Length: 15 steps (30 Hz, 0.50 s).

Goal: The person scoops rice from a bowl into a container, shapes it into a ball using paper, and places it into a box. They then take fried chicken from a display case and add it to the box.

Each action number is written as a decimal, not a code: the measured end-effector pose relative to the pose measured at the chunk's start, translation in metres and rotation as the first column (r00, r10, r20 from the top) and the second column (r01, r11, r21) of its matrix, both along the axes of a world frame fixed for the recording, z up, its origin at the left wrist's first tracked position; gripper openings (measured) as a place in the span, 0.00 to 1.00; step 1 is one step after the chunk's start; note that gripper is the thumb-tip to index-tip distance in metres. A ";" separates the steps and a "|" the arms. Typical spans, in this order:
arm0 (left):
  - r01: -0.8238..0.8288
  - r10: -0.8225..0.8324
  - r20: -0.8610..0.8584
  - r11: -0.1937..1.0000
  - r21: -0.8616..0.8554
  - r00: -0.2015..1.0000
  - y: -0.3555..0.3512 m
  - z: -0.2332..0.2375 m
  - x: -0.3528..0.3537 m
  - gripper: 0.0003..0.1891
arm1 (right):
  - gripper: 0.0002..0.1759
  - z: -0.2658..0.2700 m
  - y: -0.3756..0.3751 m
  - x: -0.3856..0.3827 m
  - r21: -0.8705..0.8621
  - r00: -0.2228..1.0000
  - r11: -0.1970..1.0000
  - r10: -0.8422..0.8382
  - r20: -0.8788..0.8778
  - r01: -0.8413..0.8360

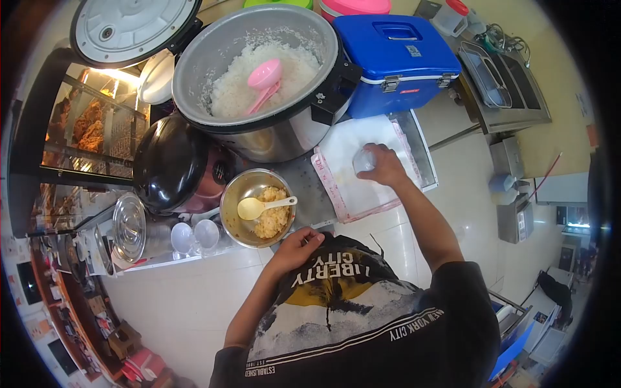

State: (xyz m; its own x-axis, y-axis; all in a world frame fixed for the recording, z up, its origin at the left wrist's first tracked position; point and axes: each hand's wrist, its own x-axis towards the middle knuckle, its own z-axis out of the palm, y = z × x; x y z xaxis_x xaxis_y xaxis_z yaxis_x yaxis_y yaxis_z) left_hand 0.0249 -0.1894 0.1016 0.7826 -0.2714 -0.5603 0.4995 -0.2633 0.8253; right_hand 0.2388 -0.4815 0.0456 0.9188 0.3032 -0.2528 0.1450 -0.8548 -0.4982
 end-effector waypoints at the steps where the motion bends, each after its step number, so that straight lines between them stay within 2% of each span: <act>1: 0.001 -0.001 0.015 1.000 0.009 1.000 0.001 0.002 0.001 0.13 | 0.50 0.004 -0.007 0.007 0.071 0.999 0.997 -0.018 -0.047 0.022; 2: 0.000 -0.001 0.026 1.000 0.016 1.000 0.003 0.004 0.000 0.14 | 0.50 -0.012 -0.022 0.014 0.295 0.998 0.955 0.001 0.061 -0.019; 3: 0.001 -0.002 0.034 1.000 0.025 0.999 0.005 0.006 -0.002 0.14 | 0.46 -0.005 -0.029 0.011 0.375 0.988 0.916 -0.156 -0.005 0.147; 5: -0.025 0.027 0.035 0.999 -0.032 0.999 0.008 0.018 -0.003 0.15 | 0.39 0.027 -0.036 -0.003 0.488 0.883 0.741 -0.439 -0.169 0.461; 7: -0.054 0.059 0.032 0.989 -0.141 0.998 0.012 0.024 -0.001 0.17 | 0.33 0.038 -0.060 -0.017 0.730 0.839 0.414 -0.305 -0.451 0.543; 8: -0.071 0.078 0.023 0.973 -0.219 0.997 0.014 0.025 -0.002 0.19 | 0.31 0.041 -0.066 -0.028 0.778 0.807 0.217 -0.187 -0.559 0.589; 11: -0.151 0.159 -0.027 0.853 -0.500 0.987 0.020 0.002 -0.001 0.28 | 0.30 0.084 -0.009 -0.082 0.691 0.677 0.009 0.191 -0.711 0.723; 12: -0.183 0.190 -0.052 0.784 -0.593 0.980 0.020 -0.007 0.000 0.31 | 0.30 0.093 0.015 -0.100 0.621 0.593 -0.023 0.324 -0.737 0.784; 13: -0.327 0.271 -0.190 0.682 -0.654 0.944 0.016 -0.002 0.004 0.34 | 0.30 0.094 0.046 -0.116 0.522 0.468 -0.017 0.471 -0.748 0.852; 14: -0.472 0.339 -0.332 0.555 -0.685 0.880 0.010 0.010 0.008 0.37 | 0.30 0.083 0.080 -0.132 0.554 0.462 0.156 0.398 -0.793 0.817; 15: -0.518 0.335 -0.399 0.460 -0.721 0.853 0.018 0.024 0.009 0.41 | 0.30 0.070 0.113 -0.143 0.561 0.469 0.330 0.321 -0.823 0.759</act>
